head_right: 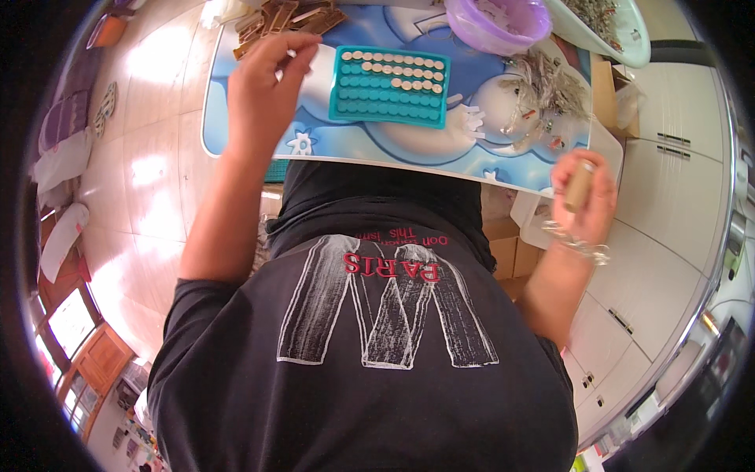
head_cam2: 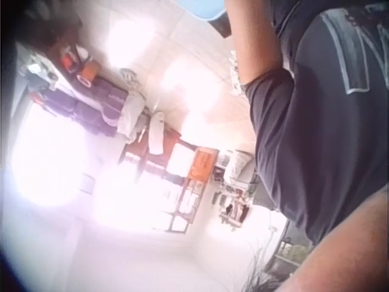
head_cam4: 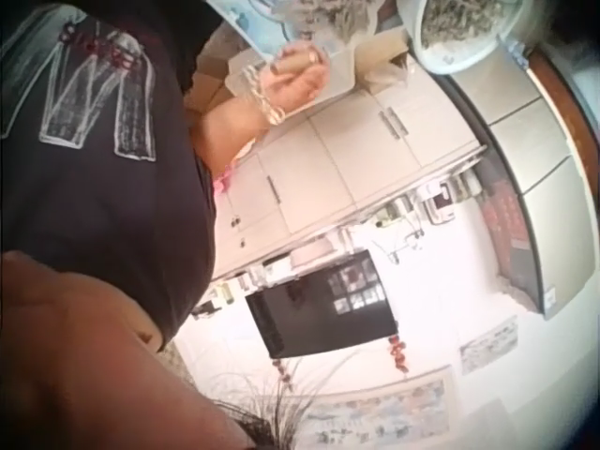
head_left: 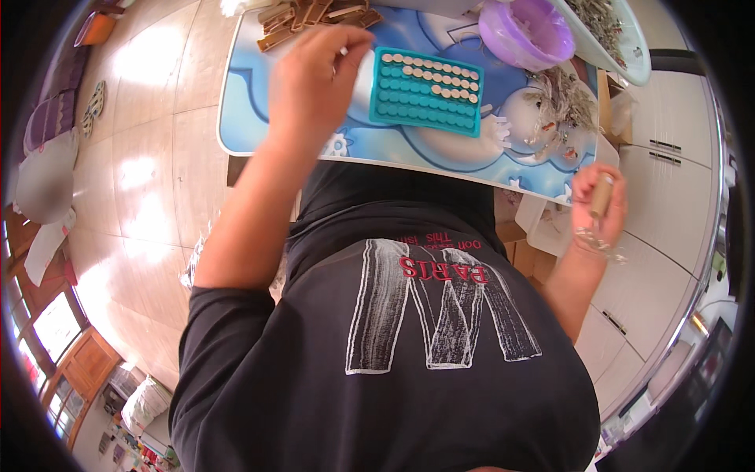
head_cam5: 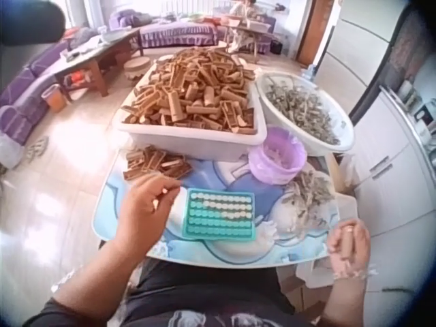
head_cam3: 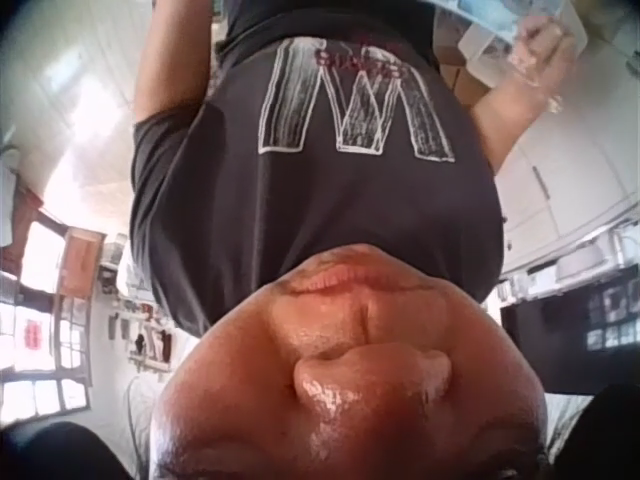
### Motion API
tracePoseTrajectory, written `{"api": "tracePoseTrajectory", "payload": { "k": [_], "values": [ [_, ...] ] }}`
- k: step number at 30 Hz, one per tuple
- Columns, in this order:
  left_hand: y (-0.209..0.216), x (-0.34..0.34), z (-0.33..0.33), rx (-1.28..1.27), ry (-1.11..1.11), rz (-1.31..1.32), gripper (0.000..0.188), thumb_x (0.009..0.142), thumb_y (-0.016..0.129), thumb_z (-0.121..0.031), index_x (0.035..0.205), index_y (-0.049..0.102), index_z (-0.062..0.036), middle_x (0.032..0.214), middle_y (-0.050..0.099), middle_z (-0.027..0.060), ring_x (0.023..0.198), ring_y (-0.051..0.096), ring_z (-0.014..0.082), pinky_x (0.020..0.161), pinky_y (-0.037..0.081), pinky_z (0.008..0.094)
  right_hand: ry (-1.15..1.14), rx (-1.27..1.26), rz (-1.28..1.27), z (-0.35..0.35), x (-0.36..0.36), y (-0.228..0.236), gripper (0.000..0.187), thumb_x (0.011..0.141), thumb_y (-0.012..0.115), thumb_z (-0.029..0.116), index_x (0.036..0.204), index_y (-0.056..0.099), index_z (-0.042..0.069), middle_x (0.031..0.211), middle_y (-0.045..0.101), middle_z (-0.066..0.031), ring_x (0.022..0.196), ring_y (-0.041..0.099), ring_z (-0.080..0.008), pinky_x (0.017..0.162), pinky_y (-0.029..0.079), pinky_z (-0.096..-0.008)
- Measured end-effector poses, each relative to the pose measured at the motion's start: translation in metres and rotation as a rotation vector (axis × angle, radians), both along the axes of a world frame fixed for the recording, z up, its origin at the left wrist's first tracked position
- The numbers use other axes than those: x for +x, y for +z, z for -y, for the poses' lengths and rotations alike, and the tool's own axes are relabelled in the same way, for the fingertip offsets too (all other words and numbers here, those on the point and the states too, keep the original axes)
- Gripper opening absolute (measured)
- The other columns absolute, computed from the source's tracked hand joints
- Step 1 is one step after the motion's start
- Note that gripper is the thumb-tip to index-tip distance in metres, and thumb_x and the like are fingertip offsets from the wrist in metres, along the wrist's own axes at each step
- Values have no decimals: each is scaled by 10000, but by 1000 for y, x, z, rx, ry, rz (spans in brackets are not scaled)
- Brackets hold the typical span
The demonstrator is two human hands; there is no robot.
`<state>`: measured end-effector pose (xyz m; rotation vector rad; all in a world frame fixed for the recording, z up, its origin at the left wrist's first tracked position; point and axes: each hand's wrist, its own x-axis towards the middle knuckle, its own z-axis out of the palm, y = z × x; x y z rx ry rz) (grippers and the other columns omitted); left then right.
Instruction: The person assembles small metal clips by hand, inserting them into cardboard tubes.
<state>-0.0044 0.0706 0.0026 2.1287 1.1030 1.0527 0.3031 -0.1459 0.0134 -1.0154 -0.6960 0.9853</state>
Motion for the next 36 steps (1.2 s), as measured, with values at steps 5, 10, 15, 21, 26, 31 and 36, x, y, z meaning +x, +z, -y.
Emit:
{"api": "tracePoseTrajectory", "payload": {
  "k": [5, 10, 15, 21, 26, 31, 36],
  "values": [
    [-10, 15, -37, 346, 8, -423, 176, 845, 582, -220, 991, 639, -140, 923, 635, 32, 825, 609, 247, 689, 485, 336, -272, -279, -53, 91, 96, -4, 304, 907, 543, 279, 958, 572, -19, 785, 527, -54, 678, 465, -129, 595, 359, -254],
    [-17, 26, -47, 340, 34, -755, 220, 858, 542, -290, 1042, 619, -196, 1013, 617, 24, 893, 600, 265, 711, 485, 380, -615, -692, 167, 171, 147, -70, 203, 852, 643, 231, 938, 599, 53, 751, 598, -13, 656, 531, -84, 560, 381, -214],
    [-27, 23, -55, 355, 97, -731, 145, 851, 547, -264, 922, 614, -158, 961, 631, 21, 886, 602, 265, 695, 484, 409, -737, -1070, 170, 199, 179, -122, 230, 815, 684, 233, 943, 608, 57, 762, 606, -13, 657, 552, -106, 545, 412, -209],
    [-9, 14, -41, 425, 151, -447, 181, 859, 583, -231, 968, 592, -87, 925, 646, 54, 902, 607, 229, 743, 481, 368, -712, -1161, 629, 158, 175, -117, 239, 826, 660, 197, 1003, 631, 40, 835, 621, -28, 726, 572, -106, 617, 453, -225],
    [2, 6, -13, -276, -70, 390, 232, 912, 539, -132, 1094, 524, 12, 952, 635, 117, 860, 635, 163, 730, 506, 248, -599, -559, 891, 48, 83, -42, 151, 839, 636, 121, 950, 632, 19, 853, 607, -11, 805, 562, -83, 676, 463, -235],
    [11, 0, 17, -1056, -303, 839, 277, 922, 471, -88, 1185, 466, -1, 1035, 602, 153, 824, 630, 183, 692, 526, 261, -256, -329, 1355, -22, -5, -8, 153, 771, 685, 139, 897, 638, 67, 797, 614, -54, 696, 597, -161, 611, 470, -272],
    [5, 5, 40, -1505, -509, 1026, 295, 914, 445, -157, 1175, 467, -23, 1063, 588, 145, 812, 614, 189, 692, 516, 282, -206, -479, 1667, -59, -38, -18, 250, 731, 709, 209, 922, 601, 88, 759, 629, -43, 679, 599, -227, 593, 474, -318]
  ]
}}
